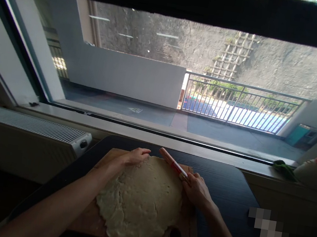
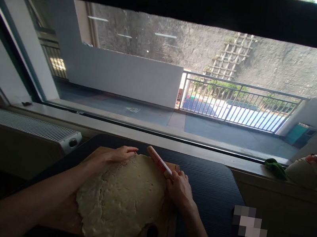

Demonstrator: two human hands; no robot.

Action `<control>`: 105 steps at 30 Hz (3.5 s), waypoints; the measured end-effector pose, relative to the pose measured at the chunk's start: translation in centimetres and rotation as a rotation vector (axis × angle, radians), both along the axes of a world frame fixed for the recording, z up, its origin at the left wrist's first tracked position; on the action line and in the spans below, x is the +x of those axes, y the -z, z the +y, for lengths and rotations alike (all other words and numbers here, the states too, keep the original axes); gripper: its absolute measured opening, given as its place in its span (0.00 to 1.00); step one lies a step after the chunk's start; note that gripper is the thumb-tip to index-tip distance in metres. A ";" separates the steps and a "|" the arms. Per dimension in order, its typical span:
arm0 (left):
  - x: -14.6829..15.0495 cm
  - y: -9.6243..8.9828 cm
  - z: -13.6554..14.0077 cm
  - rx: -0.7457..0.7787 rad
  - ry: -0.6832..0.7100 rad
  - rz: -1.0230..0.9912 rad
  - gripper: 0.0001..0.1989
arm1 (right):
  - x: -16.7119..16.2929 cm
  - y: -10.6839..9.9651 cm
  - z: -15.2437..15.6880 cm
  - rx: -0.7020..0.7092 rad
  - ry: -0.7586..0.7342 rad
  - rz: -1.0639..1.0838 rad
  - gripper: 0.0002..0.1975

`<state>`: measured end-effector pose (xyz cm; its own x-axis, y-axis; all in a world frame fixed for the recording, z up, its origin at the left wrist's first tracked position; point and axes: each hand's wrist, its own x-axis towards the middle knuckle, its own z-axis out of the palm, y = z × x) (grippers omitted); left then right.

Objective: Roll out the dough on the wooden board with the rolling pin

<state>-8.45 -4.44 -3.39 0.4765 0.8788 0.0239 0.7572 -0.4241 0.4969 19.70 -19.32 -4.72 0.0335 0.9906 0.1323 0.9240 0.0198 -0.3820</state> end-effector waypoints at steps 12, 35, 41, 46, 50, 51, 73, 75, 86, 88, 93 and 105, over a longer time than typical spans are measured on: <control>1.1 0.8 -0.6 0.223 0.145 0.043 0.17 | -0.2 0.0 0.1 -0.038 0.027 -0.025 0.13; -3.1 1.0 -10.2 0.239 0.120 0.401 0.27 | -0.4 -0.2 -0.5 -0.012 0.032 -0.065 0.15; -5.0 -0.2 -10.2 0.174 0.117 0.426 0.27 | -0.4 0.0 -0.4 -0.026 0.043 -0.074 0.15; -5.4 -0.1 -9.0 0.181 0.116 0.439 0.25 | -0.5 -0.1 -0.6 -0.013 0.046 -0.076 0.17; -4.7 0.1 -8.3 0.209 0.102 0.445 0.25 | -0.5 0.0 -0.5 -0.033 0.050 -0.086 0.17; -4.6 0.2 -8.2 0.211 0.105 0.447 0.25 | -0.5 0.0 -0.5 -0.033 0.049 -0.087 0.17; -4.8 -0.2 -8.2 0.302 -0.027 0.286 0.28 | -1.0 -1.6 -1.0 0.021 -0.090 -0.051 0.17; -5.8 -1.3 -7.3 0.431 -0.124 0.217 0.27 | -1.8 -2.1 -0.7 0.071 -0.222 -0.048 0.17; -4.0 -0.2 -8.1 0.435 0.070 0.211 0.24 | -4.9 -2.2 -1.1 0.102 -0.293 -0.145 0.17; -4.2 -0.4 -9.0 0.516 0.067 0.171 0.22 | -5.2 -2.0 -2.0 0.108 -0.347 -0.120 0.19; -1.8 -1.1 -6.6 0.494 0.052 0.257 0.20 | -5.8 -1.5 0.6 0.061 -0.189 -0.190 0.24; -2.7 -0.8 -5.9 0.425 0.113 0.330 0.24 | -6.1 -1.3 1.0 -0.053 -0.176 -0.192 0.33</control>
